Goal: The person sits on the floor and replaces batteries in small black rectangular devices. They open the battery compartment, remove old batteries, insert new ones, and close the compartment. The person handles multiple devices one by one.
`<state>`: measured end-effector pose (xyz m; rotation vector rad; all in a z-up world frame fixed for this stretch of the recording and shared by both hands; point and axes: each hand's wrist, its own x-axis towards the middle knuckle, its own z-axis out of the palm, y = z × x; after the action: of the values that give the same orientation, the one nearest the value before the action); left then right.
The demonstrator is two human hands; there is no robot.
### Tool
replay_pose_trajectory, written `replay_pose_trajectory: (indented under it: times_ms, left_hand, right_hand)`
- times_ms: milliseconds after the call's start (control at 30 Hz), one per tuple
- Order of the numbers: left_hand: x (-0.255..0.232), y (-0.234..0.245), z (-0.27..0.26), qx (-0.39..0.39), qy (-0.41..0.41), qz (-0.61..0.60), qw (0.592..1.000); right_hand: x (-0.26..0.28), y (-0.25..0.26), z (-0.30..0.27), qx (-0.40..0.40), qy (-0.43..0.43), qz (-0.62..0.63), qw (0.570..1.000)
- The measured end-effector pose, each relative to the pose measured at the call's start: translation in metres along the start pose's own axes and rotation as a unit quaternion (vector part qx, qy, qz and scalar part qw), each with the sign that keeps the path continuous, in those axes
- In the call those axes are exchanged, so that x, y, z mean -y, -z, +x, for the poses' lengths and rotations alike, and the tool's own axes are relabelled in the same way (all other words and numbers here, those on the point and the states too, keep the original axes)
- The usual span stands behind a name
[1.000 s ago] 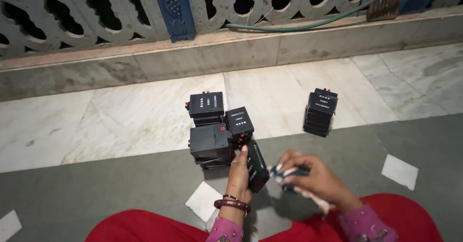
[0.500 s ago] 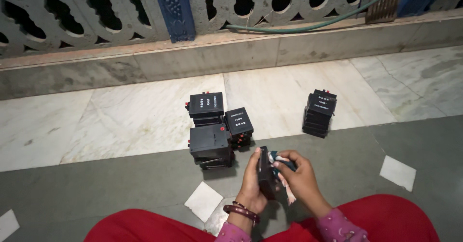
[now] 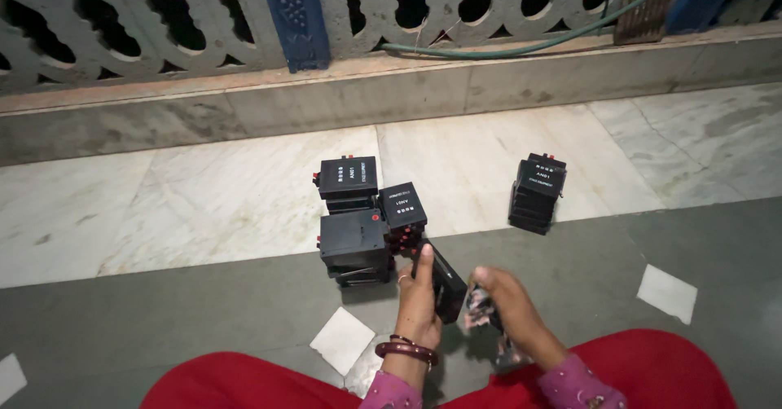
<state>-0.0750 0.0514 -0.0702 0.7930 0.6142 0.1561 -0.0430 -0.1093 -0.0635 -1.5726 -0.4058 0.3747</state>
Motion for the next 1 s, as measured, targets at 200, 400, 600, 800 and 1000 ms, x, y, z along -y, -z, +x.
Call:
replay_pose_trajectory:
  times_ms: [200, 400, 600, 800, 1000]
  left_hand:
    - [-0.002, -0.001, 0.001, -0.046, -0.046, 0.049, 0.997]
    - [0.006, 0.0, 0.014, -0.012, -0.023, 0.006, 1.0]
    - [0.03, 0.021, 0.038, -0.041, 0.02, -0.027, 0.999]
    - [0.036, 0.033, 0.051, -0.059, 0.02, -0.026, 0.998]
    - [0.039, 0.035, 0.06, -0.064, 0.012, -0.029, 0.997]
  right_hand:
    - [0.019, -0.013, -0.002, -0.003, -0.088, -0.063, 0.994]
    - [0.02, -0.003, 0.021, -0.143, -0.19, 0.112, 0.965]
    - [0.003, -0.017, 0.074, -0.112, -0.28, 0.185, 0.935]
    - [-0.028, -0.054, 0.128, -0.089, -0.242, 0.239, 0.936]
    - [-0.046, -0.066, 0.15, -0.106, -0.213, 0.149, 0.96]
